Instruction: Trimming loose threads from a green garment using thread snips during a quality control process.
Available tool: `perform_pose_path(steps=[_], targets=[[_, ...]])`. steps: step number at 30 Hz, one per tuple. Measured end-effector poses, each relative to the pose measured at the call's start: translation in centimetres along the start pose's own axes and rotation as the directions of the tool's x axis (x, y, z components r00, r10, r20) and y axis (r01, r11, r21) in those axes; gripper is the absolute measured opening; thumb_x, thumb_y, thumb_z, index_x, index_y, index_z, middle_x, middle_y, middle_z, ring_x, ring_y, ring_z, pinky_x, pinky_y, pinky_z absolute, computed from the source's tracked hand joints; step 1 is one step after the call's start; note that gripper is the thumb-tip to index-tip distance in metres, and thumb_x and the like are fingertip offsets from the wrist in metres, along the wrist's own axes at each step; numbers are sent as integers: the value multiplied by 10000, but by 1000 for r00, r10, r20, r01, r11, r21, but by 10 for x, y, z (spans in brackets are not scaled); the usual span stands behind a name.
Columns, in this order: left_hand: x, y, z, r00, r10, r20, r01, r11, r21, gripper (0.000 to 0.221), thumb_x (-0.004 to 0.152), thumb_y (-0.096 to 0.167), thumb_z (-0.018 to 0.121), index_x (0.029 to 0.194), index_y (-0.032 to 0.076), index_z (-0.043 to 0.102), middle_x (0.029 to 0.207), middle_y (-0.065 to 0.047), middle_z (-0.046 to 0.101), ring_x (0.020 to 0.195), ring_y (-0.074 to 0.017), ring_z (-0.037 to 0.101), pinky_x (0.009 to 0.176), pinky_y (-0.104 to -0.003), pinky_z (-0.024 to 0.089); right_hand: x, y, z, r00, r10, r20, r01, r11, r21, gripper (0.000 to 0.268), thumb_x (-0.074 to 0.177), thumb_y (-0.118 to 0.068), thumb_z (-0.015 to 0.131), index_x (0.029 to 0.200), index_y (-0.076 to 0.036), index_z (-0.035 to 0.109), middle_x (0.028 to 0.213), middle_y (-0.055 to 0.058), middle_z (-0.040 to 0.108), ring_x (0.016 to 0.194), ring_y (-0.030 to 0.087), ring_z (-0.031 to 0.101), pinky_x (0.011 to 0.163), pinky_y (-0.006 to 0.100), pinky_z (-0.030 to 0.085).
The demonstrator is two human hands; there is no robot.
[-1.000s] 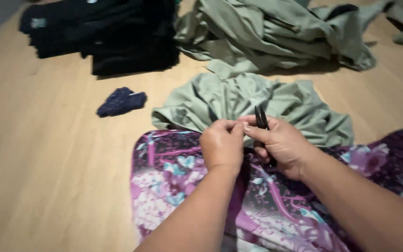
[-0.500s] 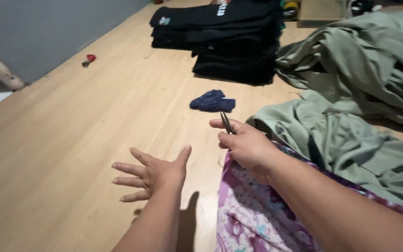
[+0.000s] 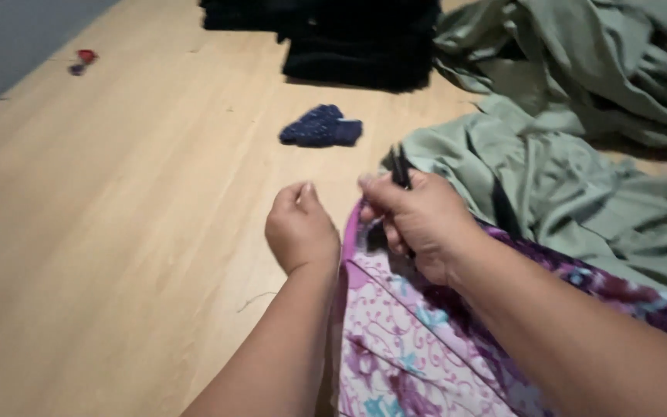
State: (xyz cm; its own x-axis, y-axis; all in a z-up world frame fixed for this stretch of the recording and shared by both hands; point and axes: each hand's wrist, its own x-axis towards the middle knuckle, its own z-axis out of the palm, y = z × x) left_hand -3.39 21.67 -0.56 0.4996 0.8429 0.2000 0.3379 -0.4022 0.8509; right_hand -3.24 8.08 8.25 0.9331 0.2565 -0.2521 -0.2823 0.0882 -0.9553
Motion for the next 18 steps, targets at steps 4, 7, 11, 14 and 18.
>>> perform_pose_path(steps=[4,7,11,14,18], targets=[[-42,58,23,967,236,99,-210,953,-221,343,895,182,692,1235,174,651,1097,-159,740,1103,-359,703,932,-471,563,-1,-6,-46,994,-4,-108,21,988,150,180,946,-234,720,870,-101,625,713,65,669,356,58,440,292,188,317],[-80,95,49,862,477,172,-392,842,-370,323,875,162,681,1192,100,666,1107,-172,717,1115,-400,678,962,-506,543,-5,-9,-97,981,8,-192,20,989,143,179,977,-239,704,867,-149,595,686,-28,571,383,26,398,325,159,288],[-138,124,87,708,549,444,-318,809,-495,208,888,236,652,1051,136,735,967,-124,772,1003,-353,736,866,-481,590,0,-1,-176,939,5,-344,46,989,139,173,992,-237,682,883,-158,572,739,-74,527,428,-7,398,373,114,291],[-173,131,116,590,534,605,-277,838,-470,176,911,270,599,987,239,754,936,-30,785,1034,-274,738,923,-441,591,-3,1,-221,900,-1,-437,38,996,77,180,976,-240,701,1039,-132,570,778,-41,539,436,4,392,373,138,321],[-198,134,133,444,418,793,-221,908,-354,257,936,346,551,1080,265,748,1064,-31,794,1152,-281,706,1008,-450,561,-4,31,-281,833,-51,-551,13,997,-74,230,960,-220,737,1090,-69,622,829,30,606,426,54,445,347,218,368]])
